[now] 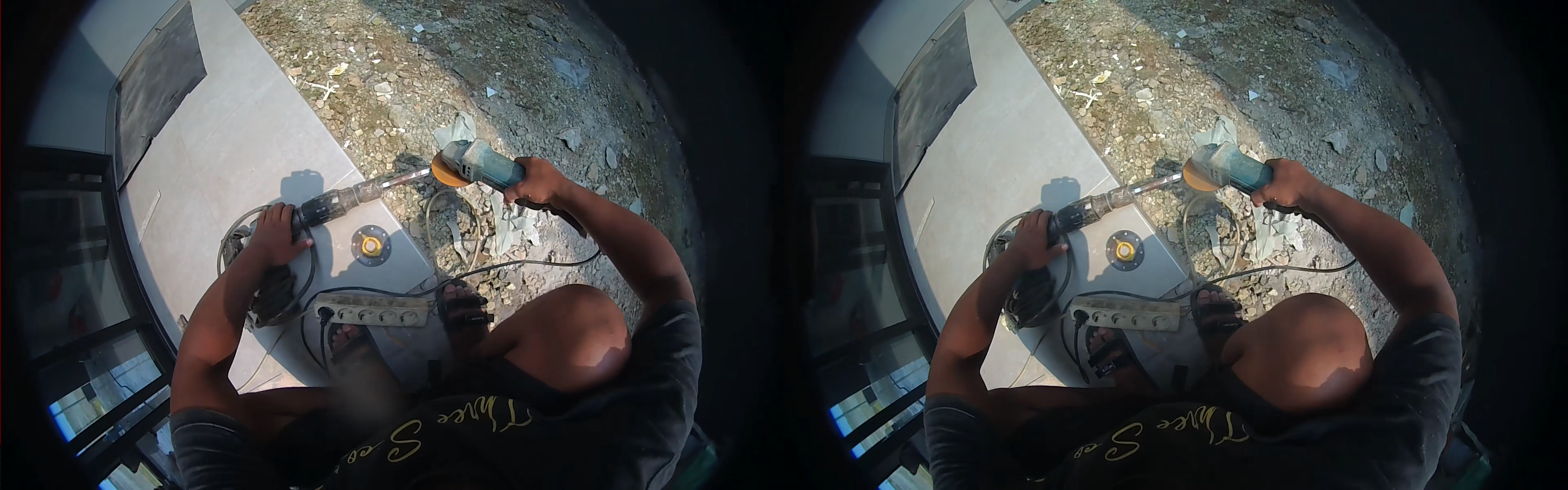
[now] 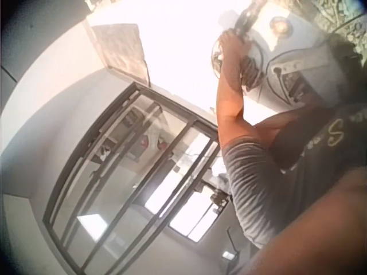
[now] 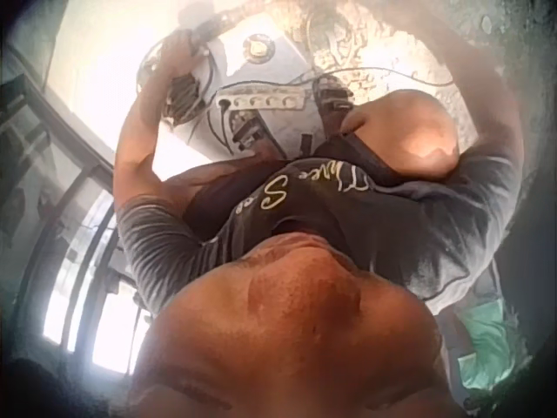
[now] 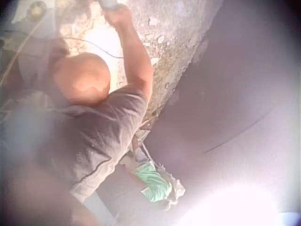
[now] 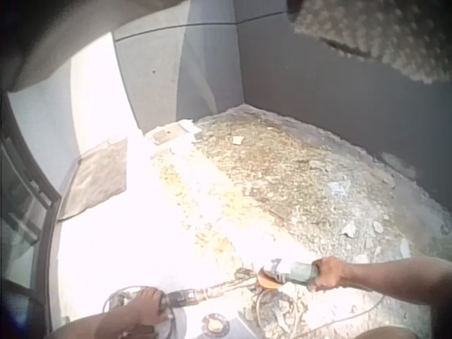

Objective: The person uses an angle grinder to smooth or cut the edge of a concrete or stone surface while holding a demolition hammer nearby.

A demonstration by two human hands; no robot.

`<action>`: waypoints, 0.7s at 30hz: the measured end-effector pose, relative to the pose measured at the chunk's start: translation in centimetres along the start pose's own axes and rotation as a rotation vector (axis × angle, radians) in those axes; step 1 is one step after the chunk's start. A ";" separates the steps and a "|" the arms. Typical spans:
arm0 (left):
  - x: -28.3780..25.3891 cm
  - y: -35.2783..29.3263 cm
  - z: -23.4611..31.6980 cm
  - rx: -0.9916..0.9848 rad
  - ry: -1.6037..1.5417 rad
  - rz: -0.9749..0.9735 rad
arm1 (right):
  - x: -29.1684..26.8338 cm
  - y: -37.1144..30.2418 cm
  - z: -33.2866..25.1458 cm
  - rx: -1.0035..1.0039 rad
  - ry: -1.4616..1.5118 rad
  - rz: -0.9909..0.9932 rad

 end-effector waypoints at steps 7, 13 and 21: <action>-4.2 -7.3 -2.2 -0.056 0.143 -0.045 | -0.4 -0.3 -0.2 0.073 0.087 -0.135; 3.2 -8.7 -5.4 -0.244 -0.253 0.218 | 1.0 -1.1 0.4 0.110 0.230 -0.094; 5.2 -9.5 -5.0 -0.236 -0.395 0.348 | 1.5 -0.5 0.2 0.073 0.294 -0.056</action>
Point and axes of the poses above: each hand's wrist, its own y-axis towards the middle knuckle, its own x-axis out of the palm, z = x × y, the point moved 1 cm from there along y, towards the middle knuckle, and after that the axes turned 4 degrees about -x, right-handed, at the moved point
